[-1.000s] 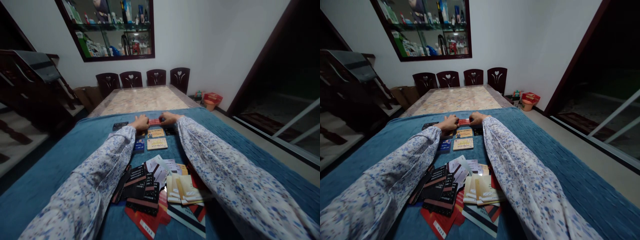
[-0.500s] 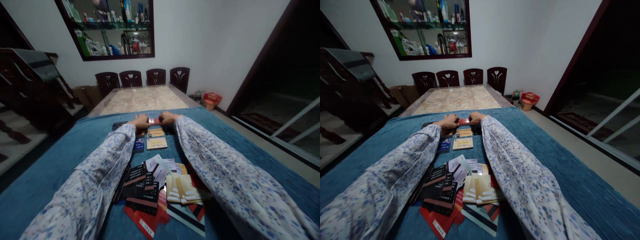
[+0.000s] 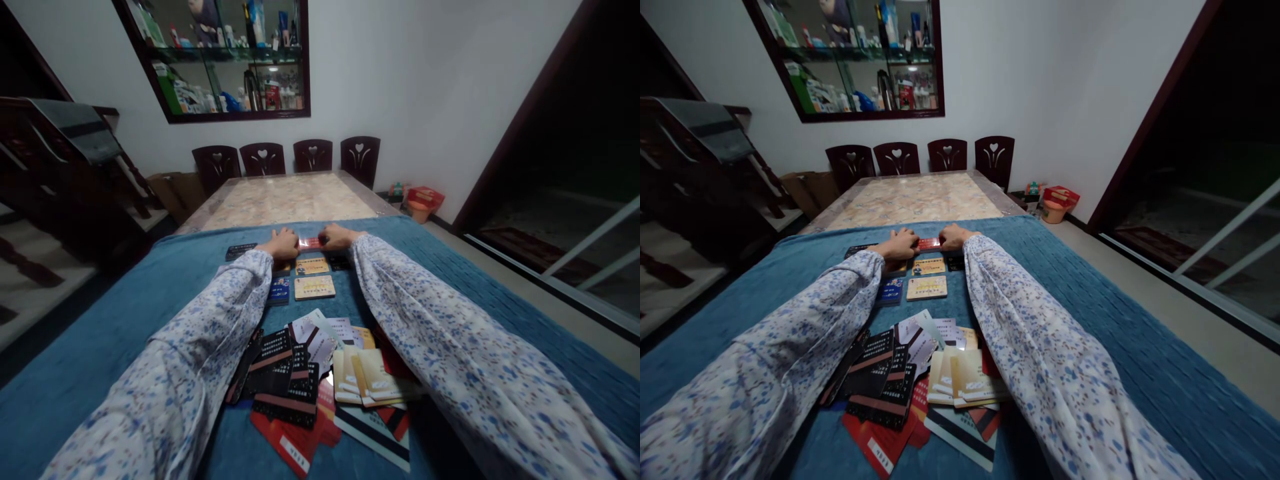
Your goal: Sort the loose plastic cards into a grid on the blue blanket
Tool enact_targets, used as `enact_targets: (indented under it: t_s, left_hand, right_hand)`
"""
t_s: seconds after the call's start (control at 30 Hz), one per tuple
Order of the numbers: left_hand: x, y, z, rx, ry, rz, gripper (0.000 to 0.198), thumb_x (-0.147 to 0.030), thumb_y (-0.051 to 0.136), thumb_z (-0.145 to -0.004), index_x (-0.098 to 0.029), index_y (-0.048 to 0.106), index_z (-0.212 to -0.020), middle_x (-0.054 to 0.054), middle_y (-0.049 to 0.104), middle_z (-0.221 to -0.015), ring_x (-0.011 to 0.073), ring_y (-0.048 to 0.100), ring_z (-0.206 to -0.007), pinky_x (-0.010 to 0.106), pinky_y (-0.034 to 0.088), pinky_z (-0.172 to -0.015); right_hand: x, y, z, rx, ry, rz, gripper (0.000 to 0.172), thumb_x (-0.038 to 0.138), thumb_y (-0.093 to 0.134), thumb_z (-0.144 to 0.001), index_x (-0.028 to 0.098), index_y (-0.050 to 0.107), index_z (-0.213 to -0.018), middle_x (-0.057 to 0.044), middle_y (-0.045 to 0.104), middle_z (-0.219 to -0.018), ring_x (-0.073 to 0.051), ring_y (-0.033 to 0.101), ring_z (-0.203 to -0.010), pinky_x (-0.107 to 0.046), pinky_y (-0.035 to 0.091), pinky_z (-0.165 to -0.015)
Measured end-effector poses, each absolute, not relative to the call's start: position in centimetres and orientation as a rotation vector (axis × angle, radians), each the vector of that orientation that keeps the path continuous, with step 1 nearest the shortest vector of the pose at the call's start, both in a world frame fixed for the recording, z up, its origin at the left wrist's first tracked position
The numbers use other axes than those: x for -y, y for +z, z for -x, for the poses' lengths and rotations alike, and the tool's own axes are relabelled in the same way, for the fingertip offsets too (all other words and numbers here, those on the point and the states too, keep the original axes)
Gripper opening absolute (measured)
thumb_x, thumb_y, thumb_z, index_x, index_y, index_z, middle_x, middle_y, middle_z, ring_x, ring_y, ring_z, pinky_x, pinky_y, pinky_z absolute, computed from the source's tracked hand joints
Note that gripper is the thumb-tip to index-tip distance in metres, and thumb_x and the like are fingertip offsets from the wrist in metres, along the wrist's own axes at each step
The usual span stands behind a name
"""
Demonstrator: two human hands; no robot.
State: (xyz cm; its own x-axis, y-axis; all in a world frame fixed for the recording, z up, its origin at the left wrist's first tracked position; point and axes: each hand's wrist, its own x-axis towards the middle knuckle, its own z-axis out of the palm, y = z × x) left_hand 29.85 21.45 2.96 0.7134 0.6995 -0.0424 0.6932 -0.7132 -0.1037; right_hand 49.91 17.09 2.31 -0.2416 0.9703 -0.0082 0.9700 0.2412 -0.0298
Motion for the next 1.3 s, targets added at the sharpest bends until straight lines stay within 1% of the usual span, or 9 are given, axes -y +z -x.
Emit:
enact_targets:
  t_s: [0.1,0.23,0.33,0.47,0.7,0.87,1.03,1.17,1.3]
  left_hand:
    - [-21.4,2.9,-29.7,1.141,0.135,2.826,0.035,-0.03,0.052,-0.089,-0.015,0.071,-0.115,0.02,0.06,-0.131,0.0387,0.047,-0.126,0.058,0.037,-0.106]
    - [-21.4,2.9,-29.6,1.118,0.108,2.826,0.035,-0.031,0.052,-0.09,-0.015,0.07,-0.115,0.02,0.059,-0.13,0.0389,0.047,-0.126,0.057,0.038,-0.105]
    - [-21.4,3.0,-29.6,1.117,0.114,2.818,0.036,-0.033,0.051,-0.092,-0.014,0.069,-0.117,0.021,0.058,-0.132,0.0389,0.046,-0.127,0.056,0.039,-0.105]
    - [-21.4,3.1,-29.5,1.127,0.116,2.818,0.036,-0.033,0.049,-0.094,-0.013,0.069,-0.117,0.02,0.057,-0.133,0.0379,0.046,-0.127,0.056,0.038,-0.105]
    - [-20.8,3.4,-29.1,1.12,0.057,2.8,0.032,-0.031,0.049,-0.096,-0.013,0.067,-0.116,0.02,0.057,-0.134,0.0369,0.044,-0.129,0.053,0.036,-0.104]
    - [-20.1,3.9,-28.6,1.088,-0.005,2.799,0.031,-0.031,0.049,-0.096,-0.014,0.067,-0.114,0.02,0.058,-0.132,0.0368,0.046,-0.126,0.052,0.035,-0.102]
    - [-19.5,4.1,-27.6,1.054,-0.051,2.796,0.032,-0.03,0.046,-0.097,-0.014,0.066,-0.117,0.021,0.059,-0.131,0.0366,0.046,-0.124,0.053,0.036,-0.099]
    - [-18.9,4.1,-26.5,0.996,-0.11,2.819,0.034,-0.03,0.043,-0.098,-0.014,0.066,-0.117,0.02,0.06,-0.127,0.0356,0.047,-0.121,0.052,0.037,-0.097]
    - [-18.0,4.3,-25.5,0.953,-0.191,2.834,0.031,-0.029,0.045,-0.097,-0.015,0.067,-0.114,0.019,0.061,-0.12,0.0341,0.05,-0.115,0.049,0.037,-0.094]
  right_hand:
    - [-17.1,2.2,-50.0,2.46,0.039,1.92,0.032,0.032,0.068,-0.082,0.017,0.079,-0.108,-0.013,0.076,-0.111,-0.026,0.067,-0.103,-0.027,0.049,-0.086]
    - [-17.0,2.3,-50.1,2.44,0.028,1.949,0.036,0.033,0.071,-0.079,0.015,0.078,-0.109,-0.016,0.074,-0.115,-0.03,0.067,-0.106,-0.031,0.05,-0.088]
    - [-16.7,2.6,-50.2,2.426,0.014,1.979,0.045,0.032,0.073,-0.078,0.013,0.076,-0.119,-0.017,0.073,-0.12,-0.032,0.065,-0.113,-0.032,0.05,-0.092]
    - [-16.1,2.9,-50.5,2.395,0.002,2.02,0.057,0.031,0.071,-0.081,0.013,0.068,-0.135,-0.016,0.071,-0.128,-0.031,0.063,-0.121,-0.03,0.049,-0.097]
    - [-15.2,2.9,-51.0,2.375,-0.005,2.003,0.053,0.027,0.066,-0.085,0.013,0.066,-0.136,-0.015,0.069,-0.13,-0.028,0.061,-0.124,-0.029,0.046,-0.102]
    - [-13.9,3.3,-51.0,2.317,-0.015,1.949,0.041,0.026,0.064,-0.088,0.013,0.07,-0.126,-0.015,0.07,-0.126,-0.025,0.064,-0.116,-0.027,0.048,-0.095]
    - [-12.4,3.8,-50.2,2.289,-0.013,1.952,0.029,0.029,0.057,-0.097,0.012,0.073,-0.114,-0.014,0.075,-0.114,-0.021,0.067,-0.1,-0.025,0.044,-0.08]
    - [-11.1,4.3,-49.3,2.268,-0.065,1.964,0.032,0.033,0.051,-0.102,0.013,0.075,-0.107,-0.013,0.077,-0.105,-0.018,0.066,-0.088,-0.025,0.037,-0.069]
    - [-9.8,4.4,-48.4,2.268,-0.098,1.956,0.038,0.037,0.047,-0.104,0.013,0.077,-0.1,-0.013,0.077,-0.097,-0.018,0.064,-0.081,-0.027,0.032,-0.065]
